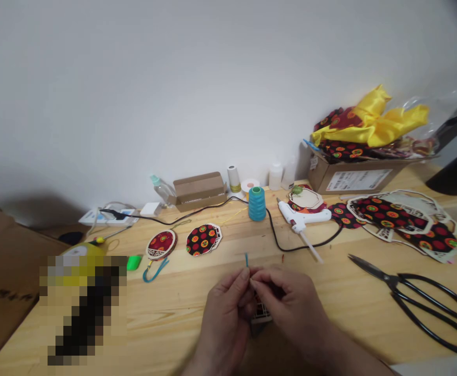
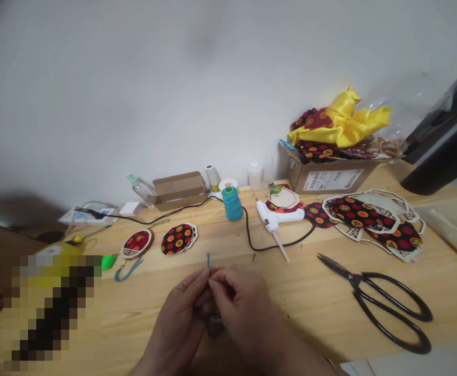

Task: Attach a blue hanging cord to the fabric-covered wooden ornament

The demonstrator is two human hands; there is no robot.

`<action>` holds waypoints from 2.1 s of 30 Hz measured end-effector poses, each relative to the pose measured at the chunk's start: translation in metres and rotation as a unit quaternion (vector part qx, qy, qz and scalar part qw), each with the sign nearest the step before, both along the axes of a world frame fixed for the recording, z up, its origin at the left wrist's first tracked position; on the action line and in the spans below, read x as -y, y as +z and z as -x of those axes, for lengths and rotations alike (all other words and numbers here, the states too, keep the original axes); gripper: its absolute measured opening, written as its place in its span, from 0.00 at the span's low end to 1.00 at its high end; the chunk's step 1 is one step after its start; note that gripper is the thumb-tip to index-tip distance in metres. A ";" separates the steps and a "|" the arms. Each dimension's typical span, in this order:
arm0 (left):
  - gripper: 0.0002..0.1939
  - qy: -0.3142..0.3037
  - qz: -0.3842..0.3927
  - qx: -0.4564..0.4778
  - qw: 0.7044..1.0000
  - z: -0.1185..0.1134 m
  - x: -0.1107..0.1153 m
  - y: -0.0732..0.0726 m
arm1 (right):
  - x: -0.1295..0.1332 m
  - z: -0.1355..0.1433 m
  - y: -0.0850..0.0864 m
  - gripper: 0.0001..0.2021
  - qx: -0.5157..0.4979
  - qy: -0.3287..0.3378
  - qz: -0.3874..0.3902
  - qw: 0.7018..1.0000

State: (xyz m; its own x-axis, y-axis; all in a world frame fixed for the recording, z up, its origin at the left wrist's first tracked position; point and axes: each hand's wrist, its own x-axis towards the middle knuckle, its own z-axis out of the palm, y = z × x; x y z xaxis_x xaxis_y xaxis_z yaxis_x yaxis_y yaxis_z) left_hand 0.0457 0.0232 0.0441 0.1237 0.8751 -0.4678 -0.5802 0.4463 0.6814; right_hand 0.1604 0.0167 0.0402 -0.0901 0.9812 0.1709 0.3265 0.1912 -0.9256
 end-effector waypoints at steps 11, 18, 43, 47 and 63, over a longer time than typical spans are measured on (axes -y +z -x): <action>0.08 -0.038 0.002 -0.009 0.999 0.003 0.002 -0.007 | 0.000 -0.010 0.005 0.10 0.124 0.058 -0.010 0.991; 0.10 -0.039 0.007 -0.008 0.999 0.003 0.000 -0.007 | 0.000 -0.013 0.009 0.11 0.138 0.061 0.006 0.988; 0.10 -0.034 0.021 -0.027 0.999 0.000 0.001 -0.004 | 0.000 -0.010 0.008 0.10 0.127 0.066 0.042 0.989; 0.10 -0.035 0.025 -0.025 0.999 0.000 0.000 -0.002 | 0.001 -0.013 0.012 0.09 0.113 0.077 0.035 0.990; 0.11 -0.077 -0.031 -0.093 0.992 -0.003 0.006 0.005 | -0.024 -0.030 0.021 0.06 -0.234 0.105 0.255 0.932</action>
State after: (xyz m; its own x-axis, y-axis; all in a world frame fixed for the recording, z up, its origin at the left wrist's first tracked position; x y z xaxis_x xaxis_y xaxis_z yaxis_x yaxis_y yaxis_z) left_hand 0.0490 0.0167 0.0494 0.1755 0.8800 -0.4413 -0.3695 0.4743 0.7990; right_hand 0.1906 0.0402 0.0611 -0.3226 0.9143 -0.2447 -0.1314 -0.2993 -0.9451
